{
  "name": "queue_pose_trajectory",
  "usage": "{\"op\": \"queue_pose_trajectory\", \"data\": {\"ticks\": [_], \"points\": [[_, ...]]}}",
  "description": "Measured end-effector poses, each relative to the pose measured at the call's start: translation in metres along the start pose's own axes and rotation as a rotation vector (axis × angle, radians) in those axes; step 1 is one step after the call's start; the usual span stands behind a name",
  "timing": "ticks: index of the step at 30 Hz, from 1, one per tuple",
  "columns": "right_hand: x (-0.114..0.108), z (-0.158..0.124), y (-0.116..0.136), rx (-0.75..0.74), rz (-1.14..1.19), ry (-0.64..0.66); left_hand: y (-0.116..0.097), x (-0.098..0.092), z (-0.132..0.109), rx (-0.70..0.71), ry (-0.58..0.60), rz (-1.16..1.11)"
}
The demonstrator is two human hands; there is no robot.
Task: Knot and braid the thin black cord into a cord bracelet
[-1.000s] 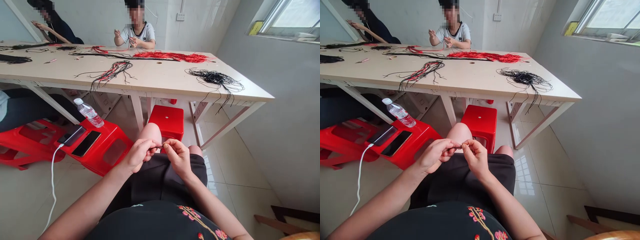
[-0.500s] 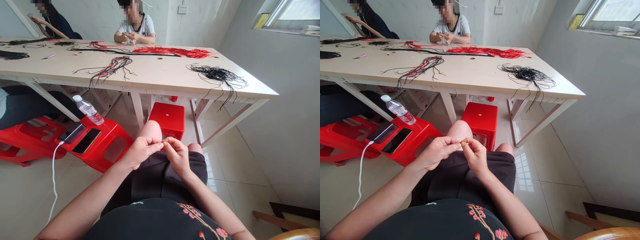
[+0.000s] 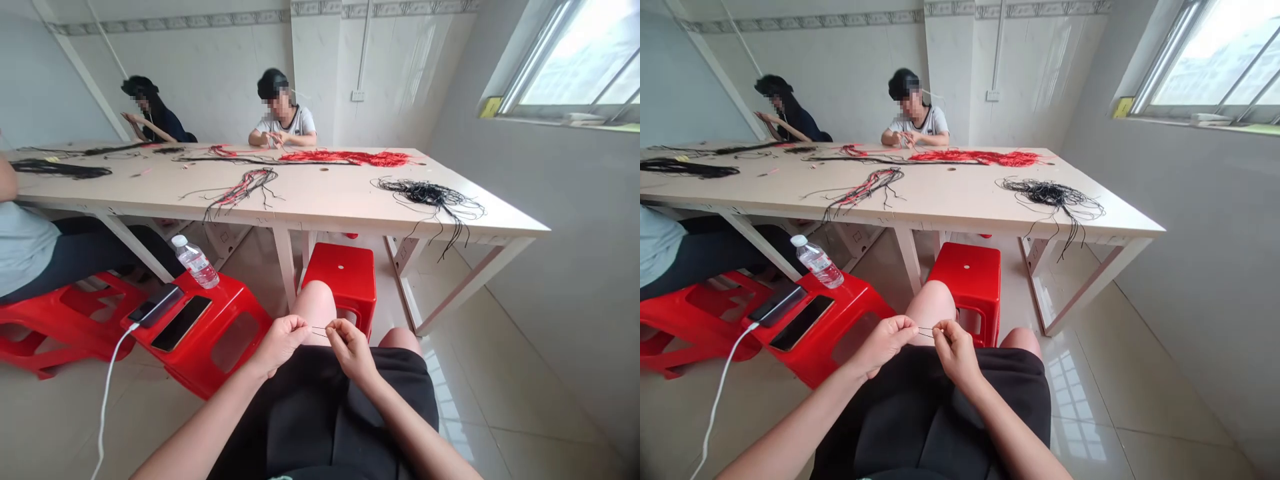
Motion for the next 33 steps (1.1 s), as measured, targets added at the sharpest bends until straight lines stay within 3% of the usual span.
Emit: {"op": "queue_pose_trajectory", "data": {"ticks": [4, 8, 14, 21, 25, 28, 30, 32, 33], "points": [[-0.018, 0.005, -0.031, 0.034, -0.121, 0.044, 0.015, -0.024, 0.006, 0.035, -0.150, 0.191], [-0.045, 0.015, -0.054, 0.052, -0.175, 0.111, 0.029, -0.032, 0.014, 0.015, -0.190, 0.262], [-0.086, 0.032, -0.083, 0.139, 0.053, 0.130, 0.042, -0.031, 0.021, -0.081, -0.188, 0.172], [-0.073, 0.038, -0.110, 0.308, 0.230, 0.160, 0.041, -0.026, 0.021, -0.137, -0.192, 0.185], [-0.070, 0.037, -0.124, 0.333, 0.246, 0.045, 0.041, -0.026, 0.021, -0.137, -0.212, 0.204], [-0.077, 0.023, -0.122, 0.301, 0.209, -0.173, 0.044, -0.029, 0.022, -0.138, -0.232, 0.201], [-0.077, 0.008, -0.103, 0.197, 0.105, -0.294, 0.046, -0.031, 0.023, -0.140, -0.239, 0.195], [-0.057, -0.003, -0.067, 0.001, -0.093, -0.243, 0.047, -0.031, 0.024, -0.138, -0.240, 0.193], [-0.037, -0.006, -0.050, -0.090, -0.181, -0.111, 0.047, -0.030, 0.024, -0.137, -0.240, 0.190]]}}
Point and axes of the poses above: each hand's wrist, its own z-axis towards the middle knuckle, its own x-axis out of the palm, y = z × x, the point moved 8 cm from there along z, towards the middle knuckle, and after that the axes turned 15 degrees about y, right-handed, at the moved point
